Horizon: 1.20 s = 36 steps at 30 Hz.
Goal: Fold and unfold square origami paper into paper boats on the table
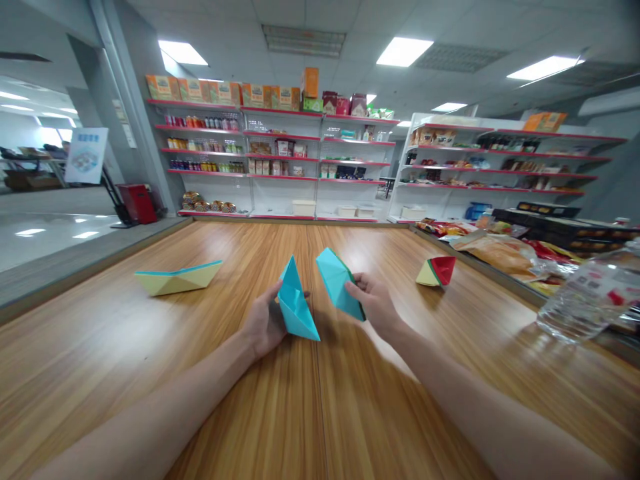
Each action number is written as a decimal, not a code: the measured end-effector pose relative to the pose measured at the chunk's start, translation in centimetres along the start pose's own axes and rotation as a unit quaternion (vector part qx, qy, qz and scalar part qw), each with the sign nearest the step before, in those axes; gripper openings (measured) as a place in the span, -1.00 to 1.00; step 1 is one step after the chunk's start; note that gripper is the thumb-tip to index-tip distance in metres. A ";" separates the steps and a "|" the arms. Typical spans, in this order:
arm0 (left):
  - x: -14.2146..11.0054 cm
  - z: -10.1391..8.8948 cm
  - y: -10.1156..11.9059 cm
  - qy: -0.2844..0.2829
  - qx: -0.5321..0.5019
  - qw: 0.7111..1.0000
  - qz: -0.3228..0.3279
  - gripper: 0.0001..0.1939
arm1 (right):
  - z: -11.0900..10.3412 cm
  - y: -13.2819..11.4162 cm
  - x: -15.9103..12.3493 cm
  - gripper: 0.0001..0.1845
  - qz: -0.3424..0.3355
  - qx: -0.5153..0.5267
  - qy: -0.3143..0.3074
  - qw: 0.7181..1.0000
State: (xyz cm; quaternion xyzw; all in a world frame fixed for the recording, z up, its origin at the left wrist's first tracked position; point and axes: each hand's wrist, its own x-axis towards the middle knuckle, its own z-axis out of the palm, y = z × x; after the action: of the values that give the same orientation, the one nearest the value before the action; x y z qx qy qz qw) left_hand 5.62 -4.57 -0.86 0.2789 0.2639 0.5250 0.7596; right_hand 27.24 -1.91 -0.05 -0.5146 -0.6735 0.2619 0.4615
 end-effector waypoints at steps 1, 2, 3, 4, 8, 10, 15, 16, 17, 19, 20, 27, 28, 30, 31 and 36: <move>0.0 0.2 0.0 0.001 0.007 1.000 -0.008 -0.57 | 0.9 -0.1 -0.6 -0.67 -0.020 0.128 -0.026 0.991; 0.0 0.5 -0.1 0.006 0.015 1.000 -0.011 -0.56 | 1.7 -0.1 -1.1 -0.68 -0.028 0.209 -0.051 0.976; 0.0 0.8 -0.1 0.014 0.023 1.000 -0.008 -0.54 | 2.4 -0.2 -1.6 -0.69 -0.030 0.257 -0.068 0.964; 0.1 1.1 -0.2 0.025 0.031 0.999 0.000 -0.54 | 2.9 -0.3 -2.0 -0.70 -0.030 0.282 -0.079 0.956; 0.4 1.3 -0.6 0.083 0.061 0.994 0.045 -0.55 | 3.7 -0.9 -2.6 -0.71 -0.034 0.304 -0.093 0.948; 0.5 1.0 -0.9 0.104 0.077 0.990 0.047 -0.55 | 3.6 -1.1 -2.6 -0.70 -0.024 0.326 -0.098 0.940; 0.6 0.5 -1.0 0.121 0.092 0.986 0.071 -0.56 | 3.5 -1.1 -2.8 -0.69 0.012 0.374 -0.099 0.922; 0.6 0.5 -1.0 0.124 0.091 0.985 0.078 -0.57 | 3.5 -1.2 -2.8 -0.69 0.013 0.379 -0.101 0.920; 0.7 0.5 -1.0 0.127 0.092 0.984 0.083 -0.57 | 3.5 -1.2 -2.8 -0.69 0.012 0.381 -0.104 0.919; 0.7 0.6 -0.8 0.135 0.097 0.982 0.093 -0.54 | 3.5 -1.4 -2.7 -0.69 0.011 0.379 -0.108 0.919; 0.8 0.6 -0.7 0.138 0.101 0.981 0.095 -0.53 | 3.5 -1.5 -2.6 -0.69 0.011 0.378 -0.109 0.919; 1.2 0.4 -0.7 0.145 0.121 0.977 0.096 -0.45 | 3.5 -1.9 -2.7 -0.71 0.013 0.367 -0.101 0.925; 1.2 0.4 -0.8 0.142 0.123 0.977 0.099 -0.44 | 3.4 -2.0 -2.8 -0.72 0.010 0.366 -0.098 0.925; 0.9 0.4 -0.9 0.137 0.127 0.977 0.102 -0.42 | 3.3 -2.0 -3.1 -0.74 0.000 0.363 -0.096 0.927; 0.8 0.5 -1.0 0.136 0.129 0.977 0.102 -0.40 | 3.2 -2.0 -3.2 -0.75 -0.004 0.361 -0.096 0.928; 0.2 0.8 -1.2 0.142 0.137 0.975 0.105 -0.42 | 3.0 -2.0 -3.8 -0.79 -0.020 0.346 -0.111 0.931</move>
State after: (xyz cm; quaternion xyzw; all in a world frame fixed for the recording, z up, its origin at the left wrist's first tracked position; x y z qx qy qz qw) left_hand 6.98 -4.82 -1.14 0.3288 0.4077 0.5952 0.6094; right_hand 23.85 -5.75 -1.05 -0.2769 -0.5980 0.5250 0.5387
